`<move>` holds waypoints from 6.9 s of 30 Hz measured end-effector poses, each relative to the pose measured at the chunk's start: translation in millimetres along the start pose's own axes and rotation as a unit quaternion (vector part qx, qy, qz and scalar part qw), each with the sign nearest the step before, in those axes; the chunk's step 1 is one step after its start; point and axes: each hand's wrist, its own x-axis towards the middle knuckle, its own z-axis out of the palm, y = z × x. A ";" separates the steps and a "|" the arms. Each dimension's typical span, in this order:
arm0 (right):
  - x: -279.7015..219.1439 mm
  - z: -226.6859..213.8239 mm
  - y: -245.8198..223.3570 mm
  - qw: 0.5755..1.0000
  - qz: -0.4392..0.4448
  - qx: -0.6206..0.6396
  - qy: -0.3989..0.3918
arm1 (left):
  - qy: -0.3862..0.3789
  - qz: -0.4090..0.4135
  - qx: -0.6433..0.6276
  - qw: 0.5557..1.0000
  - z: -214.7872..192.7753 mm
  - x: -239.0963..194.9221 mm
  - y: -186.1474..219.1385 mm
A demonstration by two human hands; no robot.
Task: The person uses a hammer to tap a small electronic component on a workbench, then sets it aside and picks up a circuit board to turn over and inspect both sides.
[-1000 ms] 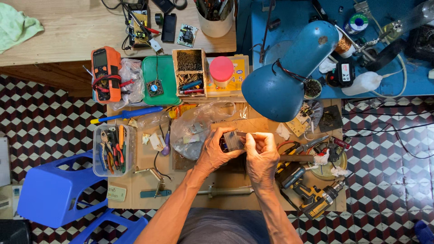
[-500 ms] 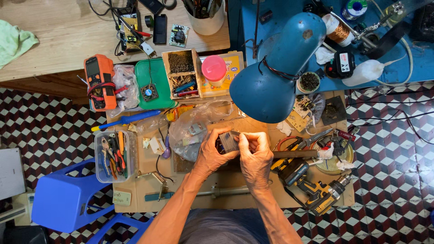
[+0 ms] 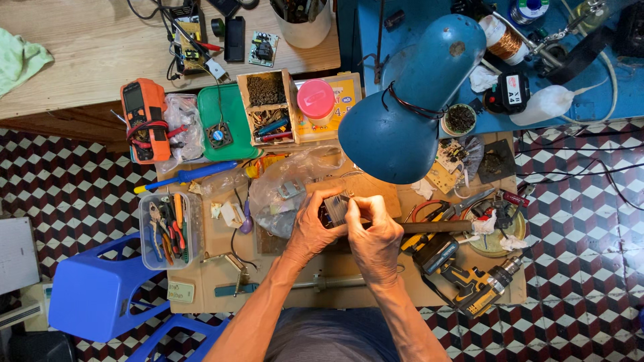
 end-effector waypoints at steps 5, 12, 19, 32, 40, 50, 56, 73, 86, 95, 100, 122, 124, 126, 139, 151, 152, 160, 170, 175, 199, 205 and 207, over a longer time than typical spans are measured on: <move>-6.7 6.5 -12.8 0.982 -0.160 -0.095 0.024 | 0.005 0.004 0.008 1.000 1.4 -0.6 -0.8; -11.1 9.9 -21.3 0.970 -0.192 -0.145 0.044 | 0.016 0.021 -0.013 1.000 -1.8 -2.7 6.0; -16.5 7.9 -18.4 0.976 -0.184 -0.100 0.063 | 0.012 -0.001 -0.017 1.000 -2.5 -2.0 11.3; -20.7 5.2 0.9 0.986 -0.156 -0.043 0.042 | 0.022 0.044 -0.010 0.999 2.3 -4.2 0.4; -24.7 6.9 11.4 0.999 0.016 0.022 0.042 | 0.029 0.020 0.003 0.999 4.3 -3.0 -1.5; -24.2 6.1 14.0 0.993 0.076 0.088 0.028 | 0.019 0.011 -0.002 1.000 2.1 -4.0 0.3; -24.1 6.2 14.7 0.994 0.072 0.082 0.027 | 0.012 -0.005 -0.016 1.000 0.2 -4.5 3.0; -15.6 -2.0 -2.3 0.998 -0.052 -0.014 0.013 | 0.018 0.015 -0.006 1.000 -0.4 -4.2 3.3; -16.7 0.4 9.9 0.988 0.118 0.100 0.008 | 0.012 -0.012 -0.001 1.000 -0.2 -4.9 4.1; -14.9 -1.3 7.0 0.991 0.102 0.086 -0.003 | 0.015 -0.007 -0.004 1.000 0.5 -4.6 2.8; -11.3 -3.8 -0.3 0.999 0.027 0.041 -0.009 | 0.015 -0.011 0.000 1.000 0.4 -4.0 2.4; 15.8 8.7 -25.9 0.969 -0.078 -0.219 -0.081 | 0.063 0.130 0.001 0.990 -1.0 -4.8 7.4; 17.2 11.9 -25.0 0.967 -0.083 -0.228 -0.080 | 0.068 0.140 0.002 0.988 -1.2 -3.6 5.3; 18.2 10.6 -25.4 0.968 -0.082 -0.224 -0.077 | 0.079 0.155 0.006 0.985 0.3 -2.6 3.5; 41.9 -18.9 24.7 0.921 0.257 0.164 -0.244 | 0.071 0.097 -0.012 0.993 8.0 -3.4 -0.2; 44.5 -14.8 57.7 0.927 0.253 0.119 -0.249 | 0.065 0.081 -0.019 0.994 7.5 -3.6 0.0; 46.3 -13.6 60.6 0.929 0.249 0.114 -0.250 | 0.062 0.075 -0.018 0.995 7.8 -2.5 0.2; 57.6 -15.8 70.2 0.923 0.268 0.021 -0.276 | 0.086 0.124 -0.005 0.988 10.9 -0.3 -5.2; -2.0 -71.2 198.6 0.890 -0.120 -0.376 -0.228 | 0.060 0.179 0.004 0.982 6.8 3.1 -8.2; 3.2 -54.6 265.8 0.798 -0.179 -0.488 -0.305 | 0.068 0.138 -0.011 0.988 15.8 3.9 -9.6; -33.9 -70.3 -12.1 0.968 0.012 -0.180 -0.172 | 0.095 0.150 -0.005 0.984 27.9 15.8 -26.1; -34.8 -68.9 -14.9 0.965 0.010 -0.204 -0.165 | 0.102 0.161 0.004 0.982 32.1 17.6 -30.2; -34.7 -67.5 -15.3 0.972 0.007 -0.187 -0.145 | 0.096 0.153 -0.008 0.983 33.6 20.6 -33.6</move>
